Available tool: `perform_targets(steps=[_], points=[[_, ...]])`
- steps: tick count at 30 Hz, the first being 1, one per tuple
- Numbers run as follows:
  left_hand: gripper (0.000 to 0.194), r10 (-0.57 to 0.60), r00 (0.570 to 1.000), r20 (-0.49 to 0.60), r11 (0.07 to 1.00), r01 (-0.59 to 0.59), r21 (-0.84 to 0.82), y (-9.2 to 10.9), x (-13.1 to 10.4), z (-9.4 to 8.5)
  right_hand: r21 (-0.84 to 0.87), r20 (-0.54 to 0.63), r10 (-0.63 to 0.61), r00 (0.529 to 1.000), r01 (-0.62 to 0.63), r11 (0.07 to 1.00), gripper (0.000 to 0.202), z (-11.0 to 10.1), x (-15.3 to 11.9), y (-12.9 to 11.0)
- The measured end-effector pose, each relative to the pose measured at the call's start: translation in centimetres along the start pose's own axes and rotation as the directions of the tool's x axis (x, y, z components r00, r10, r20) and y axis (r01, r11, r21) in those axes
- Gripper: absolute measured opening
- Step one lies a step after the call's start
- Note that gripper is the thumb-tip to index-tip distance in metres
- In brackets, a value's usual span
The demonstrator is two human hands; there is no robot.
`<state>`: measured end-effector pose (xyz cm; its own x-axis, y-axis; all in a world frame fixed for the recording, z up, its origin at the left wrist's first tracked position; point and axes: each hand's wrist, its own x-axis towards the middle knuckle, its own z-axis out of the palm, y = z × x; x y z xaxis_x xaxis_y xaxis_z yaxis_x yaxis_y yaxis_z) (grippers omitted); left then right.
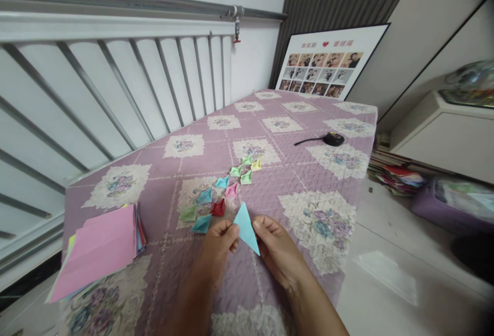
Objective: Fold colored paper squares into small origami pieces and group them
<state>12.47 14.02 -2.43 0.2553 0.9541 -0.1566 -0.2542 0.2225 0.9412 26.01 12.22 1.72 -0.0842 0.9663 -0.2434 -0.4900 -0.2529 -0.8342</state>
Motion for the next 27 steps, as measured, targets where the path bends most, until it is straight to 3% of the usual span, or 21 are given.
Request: perform_targets(steps=[9,14,19,23,27], points=[[0.038,-0.039,0.999,0.034,0.997,0.041,-0.061,1.0,-0.4,0.4,-0.011,0.061,0.025,0.998,-0.025,1.0,0.038,0.5,-0.1,-0.2],[0.039,-0.041,0.998,0.039,0.998,0.043,-0.051,1.0,-0.3,0.3,-0.011,-0.027,-0.008,1.0,0.008,1.0,0.037,0.4,0.1,-0.1],[0.041,-0.034,0.999,0.007,0.999,0.033,0.029,0.2,0.1,-0.2,-0.224,-0.051,-0.092,0.994,0.078,0.971,0.033,-0.2,0.0,-0.1],[0.045,-0.037,0.999,0.002,0.997,0.036,0.073,-0.2,0.3,-0.4,-0.409,0.072,-0.145,0.987,0.162,0.898,0.026,-0.3,-0.3,-0.7],[0.046,-0.019,1.0,-0.016,0.997,0.02,0.072,0.0,0.3,-0.3,-0.582,0.168,-0.219,0.961,0.276,0.765,0.02,-0.4,-0.6,-1.1]])
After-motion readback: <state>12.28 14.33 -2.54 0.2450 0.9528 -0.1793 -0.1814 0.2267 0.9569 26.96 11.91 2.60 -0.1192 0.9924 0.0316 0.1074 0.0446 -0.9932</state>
